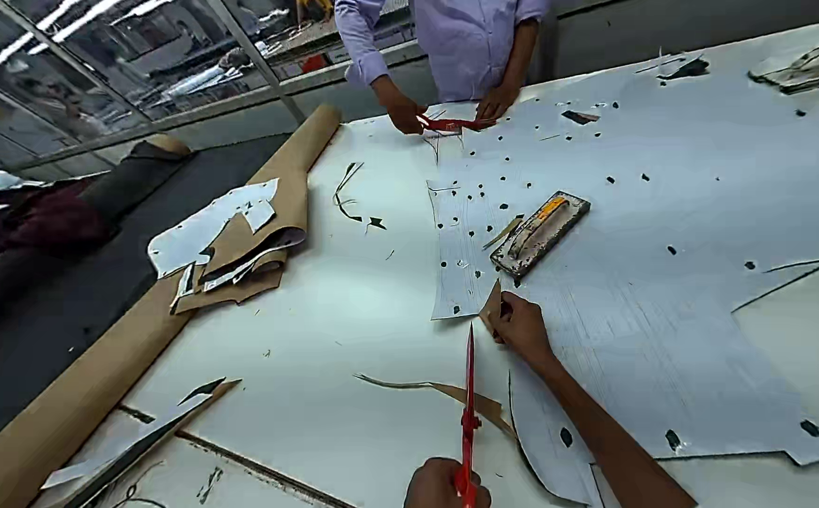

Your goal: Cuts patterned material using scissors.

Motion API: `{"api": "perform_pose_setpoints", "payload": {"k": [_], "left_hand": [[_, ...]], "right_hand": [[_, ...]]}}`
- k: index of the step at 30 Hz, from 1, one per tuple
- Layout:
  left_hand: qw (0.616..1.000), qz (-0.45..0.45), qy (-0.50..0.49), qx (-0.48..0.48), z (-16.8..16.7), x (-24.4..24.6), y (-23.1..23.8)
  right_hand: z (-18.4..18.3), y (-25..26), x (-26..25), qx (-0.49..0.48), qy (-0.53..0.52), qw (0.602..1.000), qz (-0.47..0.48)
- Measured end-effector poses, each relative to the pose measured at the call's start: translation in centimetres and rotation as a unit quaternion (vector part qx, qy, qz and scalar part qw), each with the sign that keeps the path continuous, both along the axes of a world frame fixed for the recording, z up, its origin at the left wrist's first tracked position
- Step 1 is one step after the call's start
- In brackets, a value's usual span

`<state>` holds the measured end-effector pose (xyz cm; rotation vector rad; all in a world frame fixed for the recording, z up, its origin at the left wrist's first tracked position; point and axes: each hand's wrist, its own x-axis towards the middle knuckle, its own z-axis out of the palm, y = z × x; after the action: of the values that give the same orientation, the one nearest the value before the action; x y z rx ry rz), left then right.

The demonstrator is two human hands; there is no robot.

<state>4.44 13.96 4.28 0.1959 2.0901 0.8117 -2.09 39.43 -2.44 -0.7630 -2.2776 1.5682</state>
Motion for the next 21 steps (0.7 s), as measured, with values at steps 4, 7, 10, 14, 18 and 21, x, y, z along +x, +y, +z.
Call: {"api": "perform_pose_setpoints", "payload": {"k": [4,7,10,14,18,21], "left_hand": [[0.994,-0.038,0.037,-0.091,0.0,-1.3,1.7],[0.991,-0.053,0.039,-0.114,0.4,-1.6,2.0],[0.989,-0.062,0.038,-0.132,0.9,-1.8,2.5],[0.988,-0.062,0.044,-0.137,1.2,-1.5,4.0],[0.985,-0.057,0.048,-0.157,1.5,-0.9,5.9],[0.982,-0.057,0.037,-0.179,2.1,-0.5,7.0]], "right_hand": [[-0.5,0.0,0.0,0.038,0.019,0.999,0.007],[-0.9,-0.2,0.6,0.084,0.056,0.995,0.011],[-1.1,-0.6,1.0,0.114,0.083,0.990,0.008],[-1.0,-0.6,0.9,0.120,0.083,0.989,0.010],[-0.9,-0.2,0.1,0.103,0.056,0.993,-0.001],[-0.8,0.0,-0.1,0.096,0.052,0.994,0.000]]}}
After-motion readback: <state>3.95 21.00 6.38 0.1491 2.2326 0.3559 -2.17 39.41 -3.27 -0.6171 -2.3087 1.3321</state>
